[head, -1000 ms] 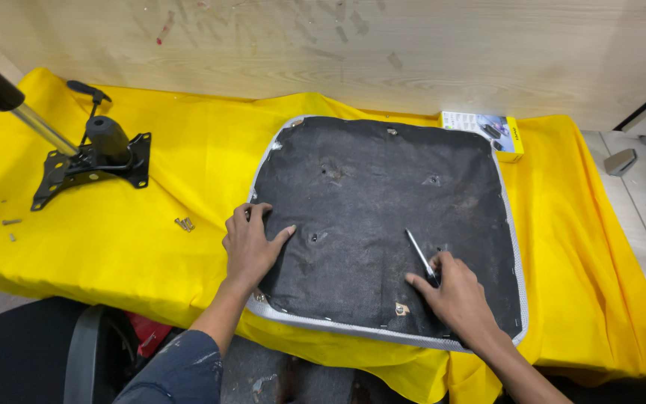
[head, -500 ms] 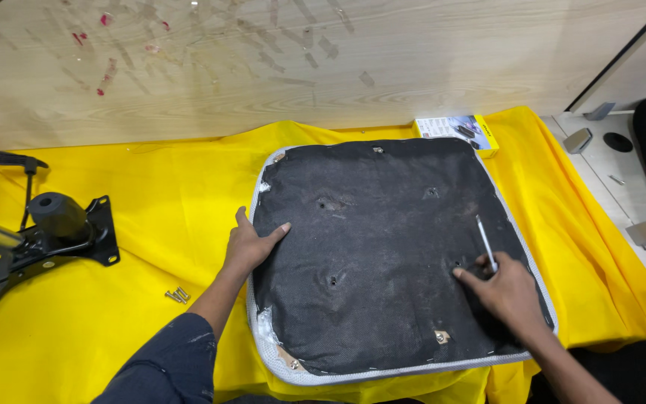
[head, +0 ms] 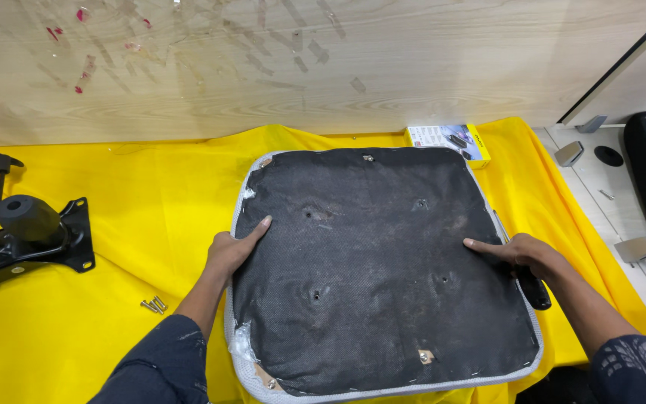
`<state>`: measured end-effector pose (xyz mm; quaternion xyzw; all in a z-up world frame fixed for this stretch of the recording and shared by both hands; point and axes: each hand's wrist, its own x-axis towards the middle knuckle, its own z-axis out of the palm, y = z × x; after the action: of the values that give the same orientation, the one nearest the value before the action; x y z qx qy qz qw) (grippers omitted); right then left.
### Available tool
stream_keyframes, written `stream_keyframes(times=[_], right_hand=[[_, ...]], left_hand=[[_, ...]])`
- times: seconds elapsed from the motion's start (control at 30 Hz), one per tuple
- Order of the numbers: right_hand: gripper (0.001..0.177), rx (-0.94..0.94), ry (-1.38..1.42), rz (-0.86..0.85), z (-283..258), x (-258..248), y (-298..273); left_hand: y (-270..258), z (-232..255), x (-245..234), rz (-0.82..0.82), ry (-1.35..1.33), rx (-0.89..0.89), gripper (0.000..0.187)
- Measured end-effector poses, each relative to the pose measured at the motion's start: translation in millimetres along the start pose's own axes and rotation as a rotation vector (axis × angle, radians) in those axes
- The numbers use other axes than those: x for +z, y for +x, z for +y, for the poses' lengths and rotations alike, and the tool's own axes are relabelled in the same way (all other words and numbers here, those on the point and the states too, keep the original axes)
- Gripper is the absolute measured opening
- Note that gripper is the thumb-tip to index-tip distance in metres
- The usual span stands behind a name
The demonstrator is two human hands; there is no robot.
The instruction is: The person uses a screwdriver to remove screws from the metal base of an office chair, detaches the base from the seat cushion, and sets the components aside on a yellow-covered table.
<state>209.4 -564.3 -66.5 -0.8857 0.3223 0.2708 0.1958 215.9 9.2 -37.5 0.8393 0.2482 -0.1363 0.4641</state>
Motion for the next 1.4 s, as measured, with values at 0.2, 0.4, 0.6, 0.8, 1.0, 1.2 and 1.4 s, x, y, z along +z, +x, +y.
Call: stream_keyframes(times=[0.2,0.4,0.6,0.8,1.0,1.2,1.4], right_hand=[[0.102,-0.056,0.014,0.049,0,-10,5],[0.099,-0.158,-0.04,0.147,-22,-45,0],[0.104,-0.323,-0.139,0.18,-86,-88,24],[0.107,-0.451,-0.078,0.261,-147,-108,36],[0.104,-0.566,-0.277,0.29,-227,-116,43],[0.102,-0.809,-0.453,0.268,-283,-107,52],[0.099,-0.989,-0.606,0.324,-322,-88,42]], left_hand=[[-21,12,-1,0.162,0.051,0.025,0.105],[-80,6,-4,0.234,-0.172,-0.091,0.094],[-143,9,0,0.439,-0.316,-0.148,0.088],[-197,13,2,0.53,-0.559,-0.201,0.089],[-243,2,45,0.539,-0.933,-0.444,0.105],[-291,0,105,0.481,-1.266,-0.647,0.118],[-315,6,162,0.493,-1.357,-0.94,0.129]])
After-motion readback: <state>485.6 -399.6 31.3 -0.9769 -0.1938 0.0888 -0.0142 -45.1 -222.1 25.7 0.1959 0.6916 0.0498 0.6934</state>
